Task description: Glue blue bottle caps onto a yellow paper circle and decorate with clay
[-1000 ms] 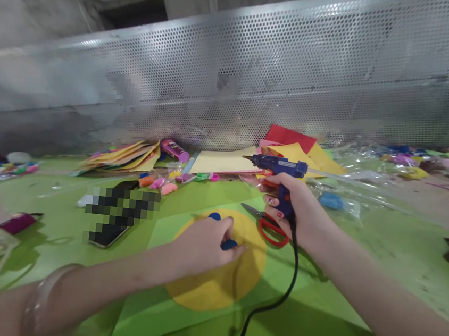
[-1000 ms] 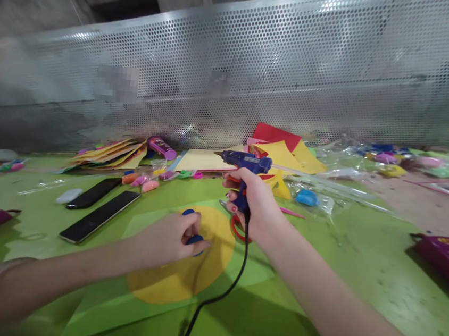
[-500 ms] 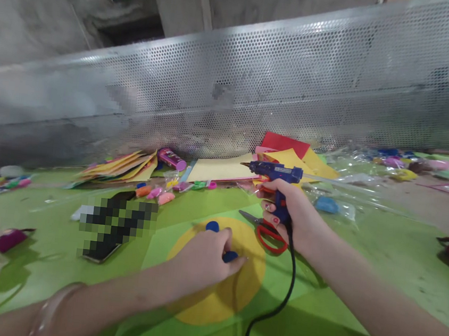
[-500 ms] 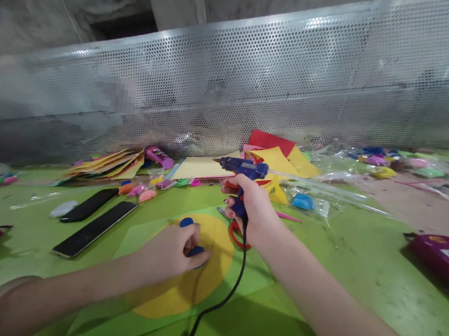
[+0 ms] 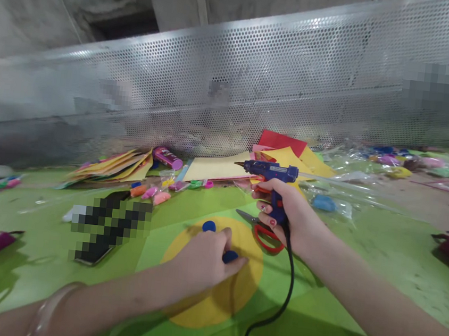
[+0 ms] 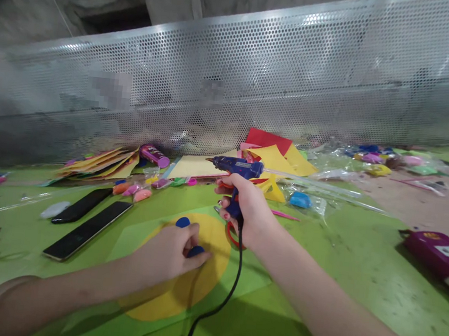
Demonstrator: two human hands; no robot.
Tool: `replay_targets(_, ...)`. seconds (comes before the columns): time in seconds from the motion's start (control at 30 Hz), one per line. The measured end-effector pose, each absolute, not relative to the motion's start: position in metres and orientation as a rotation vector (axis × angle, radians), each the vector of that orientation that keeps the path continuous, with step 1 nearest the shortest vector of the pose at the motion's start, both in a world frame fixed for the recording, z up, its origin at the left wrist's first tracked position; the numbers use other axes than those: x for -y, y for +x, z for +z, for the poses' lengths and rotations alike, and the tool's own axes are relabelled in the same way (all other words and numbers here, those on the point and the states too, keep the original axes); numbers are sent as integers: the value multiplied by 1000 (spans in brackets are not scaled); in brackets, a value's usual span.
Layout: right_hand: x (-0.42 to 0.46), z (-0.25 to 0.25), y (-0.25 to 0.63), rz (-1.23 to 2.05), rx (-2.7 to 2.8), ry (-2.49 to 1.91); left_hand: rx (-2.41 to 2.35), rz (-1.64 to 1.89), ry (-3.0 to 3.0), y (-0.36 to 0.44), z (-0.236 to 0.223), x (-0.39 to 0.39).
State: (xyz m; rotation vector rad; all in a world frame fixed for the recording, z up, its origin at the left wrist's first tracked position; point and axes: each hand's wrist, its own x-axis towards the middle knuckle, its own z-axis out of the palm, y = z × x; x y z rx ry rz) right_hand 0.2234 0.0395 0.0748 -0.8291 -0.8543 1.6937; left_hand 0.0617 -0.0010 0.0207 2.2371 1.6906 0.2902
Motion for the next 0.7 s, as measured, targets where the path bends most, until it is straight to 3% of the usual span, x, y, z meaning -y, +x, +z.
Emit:
replay_targets(0.2,-40,74,223,1708,832,-845,-1636,294,2237,63,16,-2)
replay_targets(0.37,-40,77,223,1708,805,-853,-1661,408,2246,50,38,2)
replay_targets(0.47,-41,79,224,1709,770,-871,-1418,531,2501,32,51,9)
replay_targets(0.7,-39,83,224,1728,709,-925,-1111,207,2700,11,18,22)
